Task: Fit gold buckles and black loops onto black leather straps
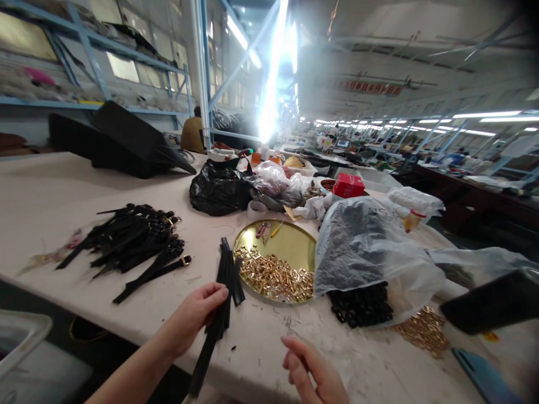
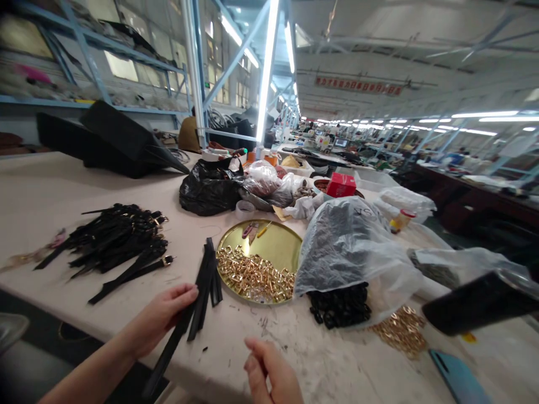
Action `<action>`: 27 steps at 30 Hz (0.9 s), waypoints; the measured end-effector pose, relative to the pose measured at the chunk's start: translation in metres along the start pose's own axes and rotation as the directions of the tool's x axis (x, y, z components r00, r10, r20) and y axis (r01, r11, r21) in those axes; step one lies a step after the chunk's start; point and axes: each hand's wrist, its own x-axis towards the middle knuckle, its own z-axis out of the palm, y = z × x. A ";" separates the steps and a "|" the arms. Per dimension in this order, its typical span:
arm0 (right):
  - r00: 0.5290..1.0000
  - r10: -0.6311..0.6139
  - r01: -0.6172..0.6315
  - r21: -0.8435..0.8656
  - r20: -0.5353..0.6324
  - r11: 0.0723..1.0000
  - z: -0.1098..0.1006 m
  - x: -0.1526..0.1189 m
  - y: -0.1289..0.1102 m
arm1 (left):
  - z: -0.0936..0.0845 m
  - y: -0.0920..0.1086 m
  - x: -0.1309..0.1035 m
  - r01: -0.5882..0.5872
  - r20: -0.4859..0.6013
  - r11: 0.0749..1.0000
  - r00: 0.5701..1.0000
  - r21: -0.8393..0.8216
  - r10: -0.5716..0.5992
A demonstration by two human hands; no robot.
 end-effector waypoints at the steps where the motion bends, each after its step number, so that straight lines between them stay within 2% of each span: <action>1: 0.995 0.096 -0.097 0.079 0.021 0.992 -0.002 0.005 -0.002 | 0.014 0.002 -0.013 0.085 0.150 0.984 0.987 -0.157 -0.061; 2: 0.983 0.180 -0.185 0.159 0.046 0.970 -0.004 0.011 -0.003 | 0.028 0.004 -0.024 0.163 0.291 0.960 0.952 -0.226 -0.093; 4: 0.956 0.281 -0.292 0.275 0.077 0.916 -0.009 0.022 -0.006 | 0.053 0.007 -0.041 0.290 0.483 0.922 0.865 -0.259 -0.137; 5: 0.948 0.310 -0.317 0.294 0.071 0.902 -0.012 0.027 -0.006 | 0.064 0.007 -0.046 0.333 0.528 0.912 0.833 -0.239 -0.166; 8: 0.940 0.342 -0.334 0.257 0.014 0.907 -0.016 0.030 -0.003 | 0.089 0.007 -0.050 0.457 0.580 0.853 0.776 -0.250 -0.246; 11: 0.949 0.315 -0.312 0.171 0.010 0.935 -0.023 0.029 0.005 | 0.106 0.006 -0.048 0.502 0.641 0.811 0.736 -0.299 -0.219; 13: 0.965 0.264 -0.264 0.050 0.003 0.963 -0.037 0.032 0.013 | 0.113 0.006 -0.046 0.496 0.641 0.809 0.740 -0.317 -0.203; 15: 0.986 0.156 -0.164 -0.234 -0.056 0.958 -0.060 0.042 0.023 | 0.117 0.008 -0.044 0.508 0.610 0.792 0.760 -0.340 -0.226; 16: 0.993 0.076 -0.109 -0.447 -0.092 0.888 -0.073 0.049 0.029 | 0.118 0.009 -0.044 0.521 0.595 0.776 0.766 -0.355 -0.242; 17: 0.994 -0.013 -0.065 -0.668 -0.111 0.741 -0.086 0.057 0.035 | 0.119 0.010 -0.043 0.532 0.583 0.761 0.771 -0.371 -0.254; 18: 0.992 -0.041 -0.064 -0.745 -0.121 0.664 -0.098 0.064 0.041 | 0.119 0.010 -0.043 0.540 0.576 0.748 0.775 -0.386 -0.262; 20: 0.993 -0.054 -0.061 -0.833 -0.108 0.551 -0.115 0.075 0.050 | 0.120 0.009 -0.042 0.552 0.562 0.723 0.781 -0.416 -0.272; 21: 0.995 -0.040 -0.057 -0.845 -0.092 0.532 -0.119 0.079 0.054 | 0.121 0.008 -0.041 0.553 0.554 0.711 0.786 -0.434 -0.274; 27: 1.000 -0.015 -0.002 -0.898 -0.009 0.440 -0.116 0.081 0.060 | 0.117 0.000 -0.040 0.599 0.587 0.625 0.765 -0.500 -0.264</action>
